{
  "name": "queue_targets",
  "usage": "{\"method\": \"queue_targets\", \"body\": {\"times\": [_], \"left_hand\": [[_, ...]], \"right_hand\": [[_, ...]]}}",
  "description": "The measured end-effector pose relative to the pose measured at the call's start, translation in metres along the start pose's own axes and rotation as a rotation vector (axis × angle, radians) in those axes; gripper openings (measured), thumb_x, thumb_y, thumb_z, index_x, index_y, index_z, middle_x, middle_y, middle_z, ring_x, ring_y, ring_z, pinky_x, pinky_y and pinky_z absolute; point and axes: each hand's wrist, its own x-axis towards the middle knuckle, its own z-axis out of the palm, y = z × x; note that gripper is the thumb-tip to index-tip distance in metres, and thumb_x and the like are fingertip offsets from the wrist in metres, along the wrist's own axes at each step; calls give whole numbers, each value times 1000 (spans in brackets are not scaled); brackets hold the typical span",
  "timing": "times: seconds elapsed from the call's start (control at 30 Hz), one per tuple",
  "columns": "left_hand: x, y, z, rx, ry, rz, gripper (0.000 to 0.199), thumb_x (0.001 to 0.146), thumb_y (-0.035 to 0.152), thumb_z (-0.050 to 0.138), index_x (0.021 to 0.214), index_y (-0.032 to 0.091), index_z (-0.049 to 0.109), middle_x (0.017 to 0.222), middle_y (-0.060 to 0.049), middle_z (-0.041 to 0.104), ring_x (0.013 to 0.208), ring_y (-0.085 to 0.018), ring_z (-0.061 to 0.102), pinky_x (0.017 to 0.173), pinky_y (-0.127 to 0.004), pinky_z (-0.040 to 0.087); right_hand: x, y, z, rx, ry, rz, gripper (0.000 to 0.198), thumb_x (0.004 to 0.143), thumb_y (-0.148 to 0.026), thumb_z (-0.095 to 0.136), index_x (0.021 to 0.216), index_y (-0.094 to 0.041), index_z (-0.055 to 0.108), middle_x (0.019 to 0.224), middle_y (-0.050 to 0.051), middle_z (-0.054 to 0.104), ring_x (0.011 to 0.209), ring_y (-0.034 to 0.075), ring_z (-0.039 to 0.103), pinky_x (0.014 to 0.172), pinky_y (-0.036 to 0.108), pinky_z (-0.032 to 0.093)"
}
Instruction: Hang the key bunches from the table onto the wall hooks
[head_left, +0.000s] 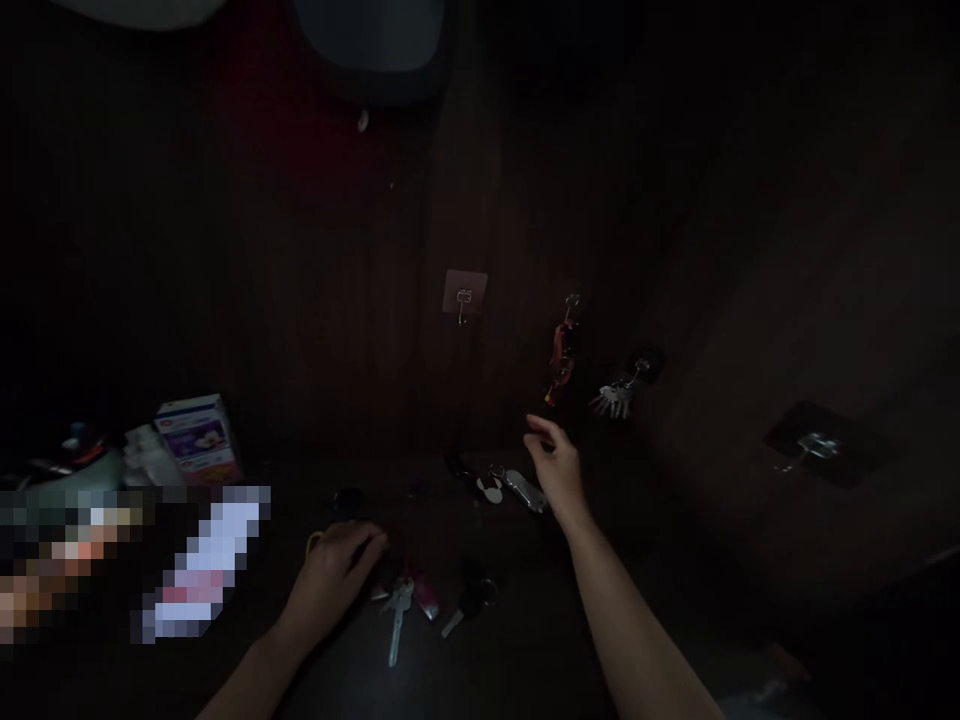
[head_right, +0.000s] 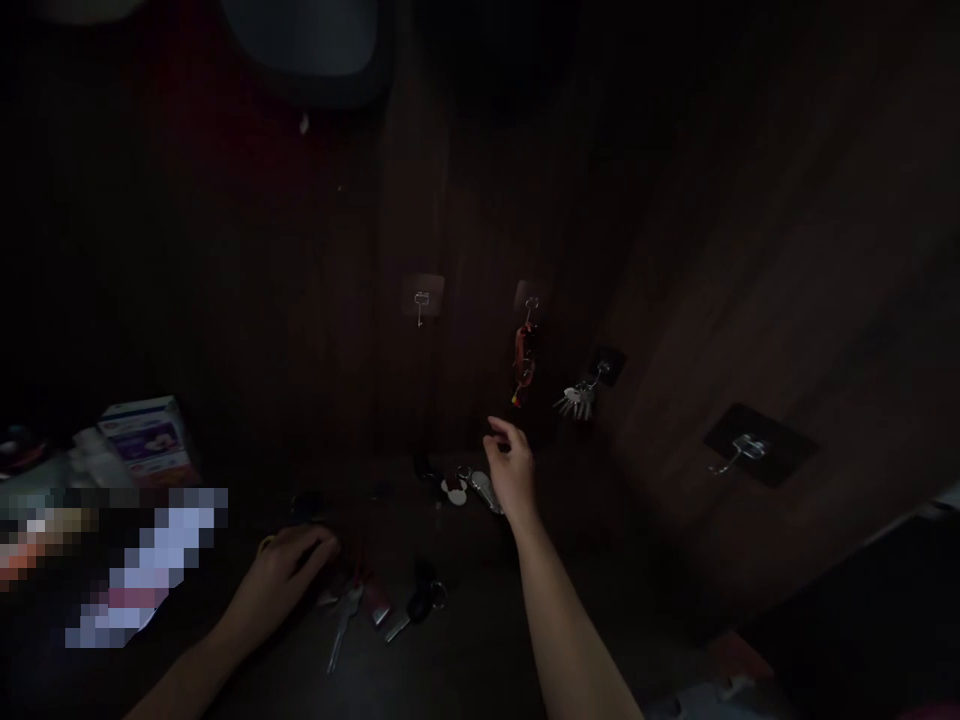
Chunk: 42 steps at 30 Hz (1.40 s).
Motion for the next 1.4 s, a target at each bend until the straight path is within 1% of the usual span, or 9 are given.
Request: {"method": "queue_targets", "body": {"times": [0.13, 0.27, 0.57, 0.8, 0.9, 1.0, 1.1, 1.2, 1.4], "left_hand": [[0, 0, -1, -7, -10, -7, 29, 90, 35, 41, 73, 23, 61, 76, 0, 68, 75, -16, 63, 71, -27, 45], [0, -1, 0, -7, 20, -1, 28, 89, 34, 42, 71, 23, 61, 73, 1, 67, 71, -16, 63, 70, -27, 45], [0, -8, 0, 37, 120, -74, 30, 91, 36, 38, 79, 22, 61, 76, -1, 69, 77, -19, 64, 71, -30, 46], [0, -13, 3, 44, 166, -120, 23, 90, 27, 40, 98, 24, 61, 82, 0, 71, 83, -19, 66, 76, -32, 47], [0, -14, 4, 48, 165, -85, 22, 89, 24, 42, 97, 25, 63, 89, 0, 71, 87, -19, 65, 80, -33, 46], [0, -14, 4, 60, 161, -61, 22, 88, 23, 44, 98, 25, 64, 92, 0, 72, 88, -20, 65, 82, -34, 46], [-1, -15, 5, 72, 149, -36, 22, 88, 22, 46, 99, 25, 64, 95, 0, 72, 90, -20, 65, 83, -34, 47], [-1, -15, 7, 72, 134, -4, 23, 88, 21, 46, 103, 25, 63, 100, -1, 71, 94, -20, 64, 86, -35, 46], [-3, -7, 3, 53, 74, 84, 25, 89, 29, 50, 111, 24, 59, 106, -4, 68, 100, -21, 60, 89, -38, 43]], "right_hand": [[-37, -2, 12, -14, -171, 34, 24, 76, -35, 54, 90, -22, 68, 97, 6, 64, 85, 20, 60, 71, 32, 49], [-60, -6, 22, -56, -339, 12, 21, 78, -33, 51, 89, -25, 68, 91, 3, 66, 87, 19, 61, 75, 32, 48], [-78, -18, 36, -131, -536, 39, 22, 81, -29, 47, 92, -26, 65, 96, 2, 66, 92, 20, 60, 77, 33, 45], [-96, -36, 52, -181, -751, -68, 21, 85, -24, 47, 94, -26, 66, 98, 2, 66, 98, 20, 58, 86, 36, 42], [-106, -41, 63, -282, -793, -135, 18, 86, -31, 50, 89, -26, 66, 93, 3, 67, 94, 22, 58, 84, 37, 41], [-115, -40, 74, -433, -766, -184, 19, 81, -42, 58, 80, -25, 66, 89, 5, 66, 92, 25, 56, 82, 39, 40], [-120, -37, 80, -500, -754, -205, 14, 79, -36, 61, 78, -23, 65, 91, 7, 64, 93, 26, 55, 81, 38, 40], [-120, -37, 79, -402, -778, -167, 12, 83, -26, 53, 81, -23, 64, 91, 5, 65, 93, 23, 57, 82, 36, 40], [-120, -44, 67, 56, -837, 49, 18, 88, -36, 45, 87, -25, 60, 81, -2, 66, 75, 17, 62, 66, 26, 44]]}}
